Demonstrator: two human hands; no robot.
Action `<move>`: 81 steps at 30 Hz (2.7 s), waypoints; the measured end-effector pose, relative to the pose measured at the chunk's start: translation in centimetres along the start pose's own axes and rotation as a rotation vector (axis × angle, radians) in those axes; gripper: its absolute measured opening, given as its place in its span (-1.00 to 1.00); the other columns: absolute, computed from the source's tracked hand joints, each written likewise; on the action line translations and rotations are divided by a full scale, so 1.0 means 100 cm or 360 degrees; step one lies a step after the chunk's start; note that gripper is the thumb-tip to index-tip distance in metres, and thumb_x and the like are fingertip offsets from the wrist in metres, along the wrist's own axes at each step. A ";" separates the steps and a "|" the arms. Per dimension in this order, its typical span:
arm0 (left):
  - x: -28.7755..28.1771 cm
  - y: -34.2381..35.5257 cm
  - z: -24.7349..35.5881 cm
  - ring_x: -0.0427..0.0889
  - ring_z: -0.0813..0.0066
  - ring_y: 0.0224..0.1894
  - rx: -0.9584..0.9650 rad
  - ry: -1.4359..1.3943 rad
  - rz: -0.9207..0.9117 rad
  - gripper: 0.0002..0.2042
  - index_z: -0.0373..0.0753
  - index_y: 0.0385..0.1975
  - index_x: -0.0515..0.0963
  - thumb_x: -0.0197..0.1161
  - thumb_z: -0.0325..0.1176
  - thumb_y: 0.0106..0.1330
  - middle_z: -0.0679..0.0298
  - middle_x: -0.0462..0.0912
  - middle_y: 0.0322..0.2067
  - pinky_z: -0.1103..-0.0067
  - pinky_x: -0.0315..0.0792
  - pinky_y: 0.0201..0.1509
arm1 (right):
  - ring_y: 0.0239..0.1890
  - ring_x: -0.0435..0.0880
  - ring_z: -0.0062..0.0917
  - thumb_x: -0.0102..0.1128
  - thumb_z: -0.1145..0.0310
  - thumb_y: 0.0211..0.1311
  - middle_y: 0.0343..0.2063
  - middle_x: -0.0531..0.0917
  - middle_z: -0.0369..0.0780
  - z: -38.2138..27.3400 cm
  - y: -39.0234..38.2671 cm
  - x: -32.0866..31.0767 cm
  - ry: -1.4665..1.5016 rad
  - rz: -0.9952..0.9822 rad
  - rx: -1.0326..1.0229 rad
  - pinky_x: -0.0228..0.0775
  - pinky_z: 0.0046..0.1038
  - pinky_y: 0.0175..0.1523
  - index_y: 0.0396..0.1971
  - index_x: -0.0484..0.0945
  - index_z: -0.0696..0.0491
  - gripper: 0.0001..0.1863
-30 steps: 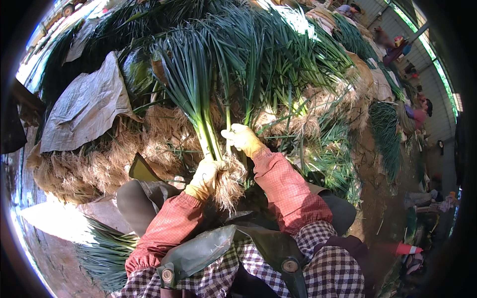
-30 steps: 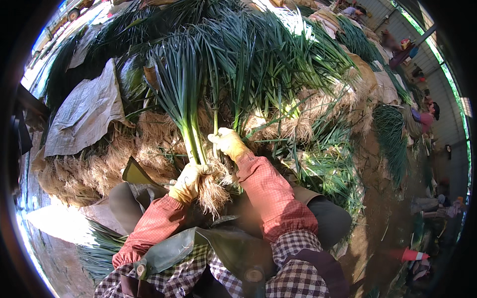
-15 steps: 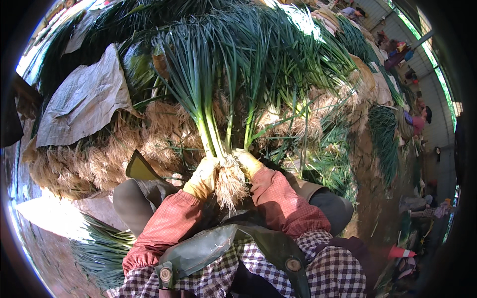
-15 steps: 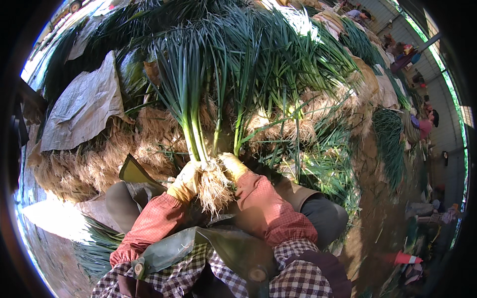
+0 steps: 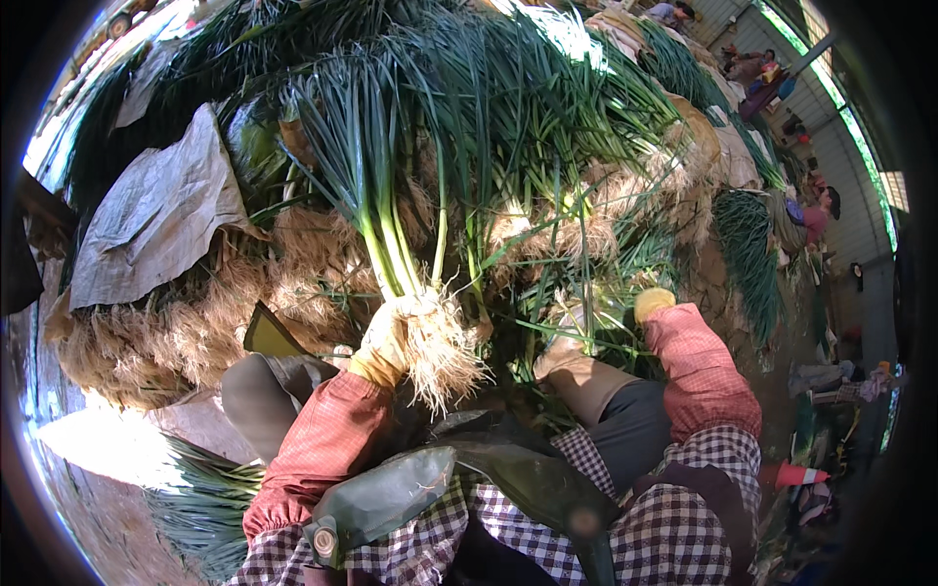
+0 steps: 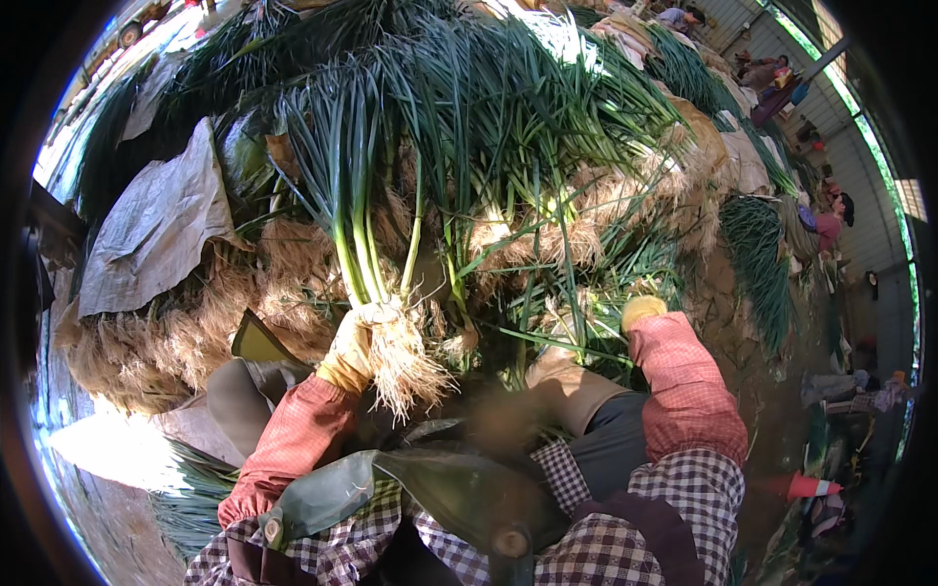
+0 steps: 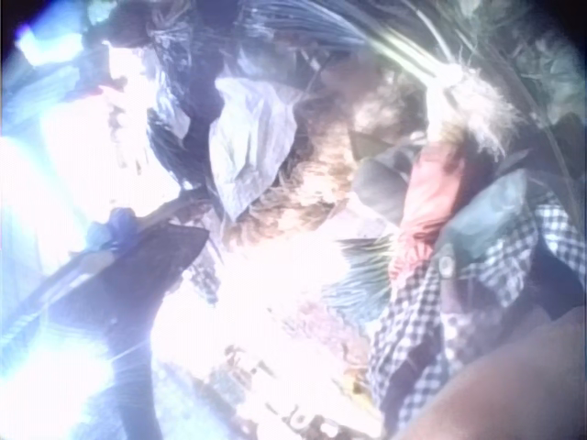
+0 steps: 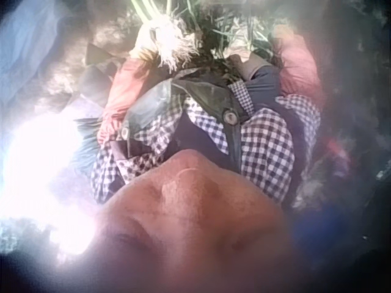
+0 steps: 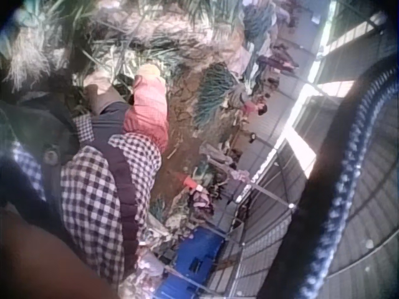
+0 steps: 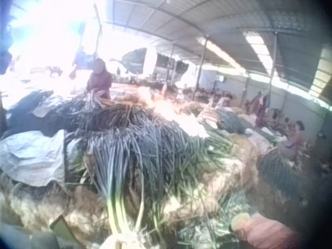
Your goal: The person cleans bunches of scallions by hand, stripping away the outer layers and cleaning the roots while sitting on the ground in a processing facility.
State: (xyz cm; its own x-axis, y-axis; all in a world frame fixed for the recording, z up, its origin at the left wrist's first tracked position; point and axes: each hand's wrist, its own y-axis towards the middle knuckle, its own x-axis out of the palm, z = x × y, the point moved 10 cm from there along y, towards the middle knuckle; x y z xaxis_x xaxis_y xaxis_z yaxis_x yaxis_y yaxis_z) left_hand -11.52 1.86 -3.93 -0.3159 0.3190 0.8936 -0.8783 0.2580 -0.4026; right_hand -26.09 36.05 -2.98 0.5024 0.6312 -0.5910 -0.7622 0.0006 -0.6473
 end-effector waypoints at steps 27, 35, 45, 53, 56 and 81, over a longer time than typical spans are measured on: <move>-0.049 0.007 0.007 0.56 0.45 -0.48 0.0164 0.0679 0.0381 -0.84 -0.38 -0.32 0.43 0.12 -0.55 0.08 0.23 0.54 -0.50 0.56 0.50 -0.40 | -0.40 0.58 -0.40 0.19 0.06 0.00 -0.48 0.58 -0.09 -0.205 0.006 -0.043 0.2041 0.0937 -0.0064 0.40 -0.39 -0.29 -0.28 0.45 0.08 -0.59; -0.042 -0.020 0.034 0.53 0.46 -0.48 0.0293 0.0758 0.0420 -0.74 -0.41 -0.21 0.42 0.08 -0.57 0.06 0.21 0.54 -0.44 0.62 0.47 -0.38 | -0.63 0.44 -0.72 0.07 0.33 0.17 -0.57 0.59 -0.27 -0.233 -0.006 -0.159 0.3531 0.0521 -0.1068 0.28 -0.70 -0.53 -0.37 0.52 0.16 -0.81; -0.034 0.001 0.003 0.57 0.38 -0.48 0.0173 0.0596 0.0452 -0.81 -0.43 -0.32 0.45 0.12 -0.66 0.02 0.17 0.56 -0.48 0.56 0.51 -0.43 | -0.46 0.52 -0.57 -0.06 0.29 0.14 -0.52 0.56 -0.31 -0.332 0.039 -0.001 0.3780 -0.0362 -0.1024 0.38 -0.55 -0.40 -0.35 0.52 0.13 -0.75; -0.033 -0.009 0.023 0.44 0.51 -0.67 0.0465 0.1292 0.0625 -0.86 -0.38 -0.48 0.47 0.16 -0.66 -0.10 0.25 0.49 -0.64 0.63 0.34 -0.62 | -0.46 0.55 -0.33 0.09 0.05 0.07 -0.50 0.55 -0.16 -0.227 -0.052 -0.100 0.2033 0.1038 -0.0612 0.37 -0.39 -0.37 -0.35 0.44 0.09 -0.62; -0.038 -0.001 0.028 0.46 0.49 -0.69 0.0776 0.1515 0.0529 -0.84 -0.39 -0.45 0.45 0.15 -0.68 -0.08 0.22 0.49 -0.63 0.60 0.37 -0.64 | -0.39 0.53 -0.35 0.16 -0.03 0.00 -0.44 0.54 -0.14 -0.219 -0.040 -0.148 0.1831 0.0761 -0.0393 0.36 -0.36 -0.30 -0.24 0.37 0.06 -0.52; 0.017 -0.035 0.036 0.42 0.51 -0.59 0.0282 -0.0409 -0.0032 -0.74 -0.43 -0.25 0.35 0.00 -0.55 0.00 0.24 0.41 -0.58 0.68 0.39 -0.53 | -0.67 0.51 -0.64 0.02 0.28 0.19 -0.58 0.55 -0.23 0.375 -0.191 -0.172 0.2395 0.2541 0.0828 0.30 -0.67 -0.66 -0.11 0.34 0.15 -0.67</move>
State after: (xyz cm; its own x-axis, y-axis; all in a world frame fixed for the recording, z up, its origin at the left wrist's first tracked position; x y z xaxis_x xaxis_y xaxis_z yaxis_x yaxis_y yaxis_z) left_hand -10.30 -1.73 -0.29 -0.3584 0.0689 0.9310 -0.9270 0.0919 -0.3636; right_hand -35.48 54.25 37.60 -0.7814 -0.5378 -0.3165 -0.6096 0.5493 0.5716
